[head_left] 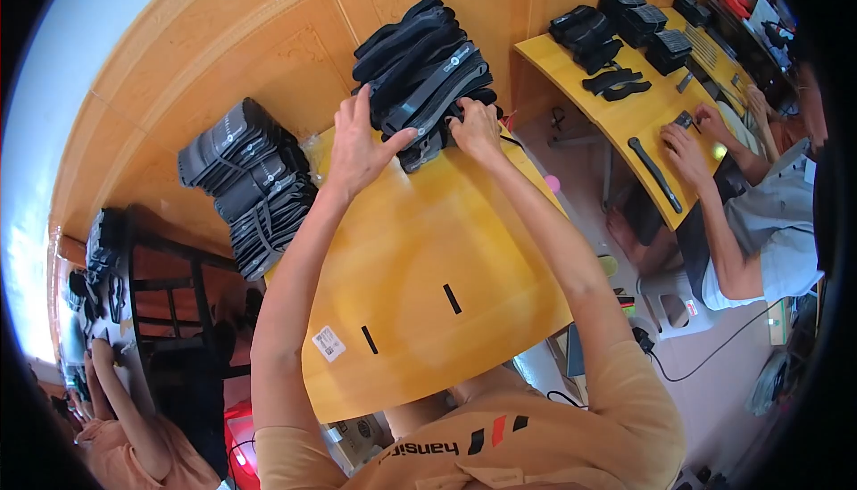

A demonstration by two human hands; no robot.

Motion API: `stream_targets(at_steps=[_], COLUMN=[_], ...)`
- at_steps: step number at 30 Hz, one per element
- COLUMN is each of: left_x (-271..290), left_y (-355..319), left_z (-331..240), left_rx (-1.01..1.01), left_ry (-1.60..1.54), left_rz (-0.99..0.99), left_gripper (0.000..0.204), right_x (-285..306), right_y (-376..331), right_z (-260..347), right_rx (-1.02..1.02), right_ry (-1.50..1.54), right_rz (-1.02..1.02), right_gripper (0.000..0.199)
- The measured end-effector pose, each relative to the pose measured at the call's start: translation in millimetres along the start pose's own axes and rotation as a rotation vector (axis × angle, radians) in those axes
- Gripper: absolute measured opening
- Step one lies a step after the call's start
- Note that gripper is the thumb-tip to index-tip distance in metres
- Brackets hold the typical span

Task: The recorder is inspecting and sorting black fabric straps, checking buckles and fasteners at a workstation.

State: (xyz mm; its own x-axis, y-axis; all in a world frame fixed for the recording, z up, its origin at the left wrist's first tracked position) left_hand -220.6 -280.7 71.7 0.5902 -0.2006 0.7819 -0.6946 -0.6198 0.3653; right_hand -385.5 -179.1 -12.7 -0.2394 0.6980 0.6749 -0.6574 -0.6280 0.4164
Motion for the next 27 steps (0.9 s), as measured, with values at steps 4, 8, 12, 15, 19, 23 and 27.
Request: stream_targets(at_steps=[4,8,12,15,19,23,27], left_x=[-9.8,-10.2,-19.9,-28.8,-53.8,-71.8,-79.1], left_y=[22.4,67.2,112.3,145.6,182.7,201.1,211.3], left_z=[-2.9,14.8,22.7,28.1,46.7,57.9,49.3], left_rx=[-0.058,-0.039,-0.017,-0.018,0.114,0.15,0.197], left_ry=[0.038,0.046,0.071,0.073,0.093,0.075,0.166], left_rz=[-0.047,-0.08,-0.05,-0.048,0.261,0.235,0.241], left_gripper=[0.091,0.094,0.095,0.092,0.091,0.098,0.108], right_x=[-0.7,-16.2,-36.3,-28.5,-29.8,-28.4,-29.0], right_y=[9.4,18.4,15.9,9.2,2.2,-1.7,1.0], right_z=[-9.5,-27.6,-38.2,-21.7,-14.2,-4.3,1.2], right_rx=[-0.143,-0.137,-0.345,-0.378,-0.376,-0.516,-0.564], right_ry=[0.051,0.106,0.771,1.089,1.305,1.431,1.338], right_rz=[0.037,0.09,0.266,0.41,0.569,0.438,0.426], right_gripper=[0.025,0.019,0.011,0.009,0.021,0.037,0.048])
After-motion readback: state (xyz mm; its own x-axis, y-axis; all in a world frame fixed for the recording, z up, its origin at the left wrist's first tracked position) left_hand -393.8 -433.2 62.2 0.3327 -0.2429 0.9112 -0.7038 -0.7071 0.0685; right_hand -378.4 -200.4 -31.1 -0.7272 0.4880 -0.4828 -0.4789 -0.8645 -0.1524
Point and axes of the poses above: each hand's wrist, its own y-axis towards the middle knuckle, its own x-axis out of the back of the hand, z = x × y, the point moved 6 cm from there along y, towards the middle knuckle, and after that the axes turned 13 degrees about x, right-handed, at the moved point
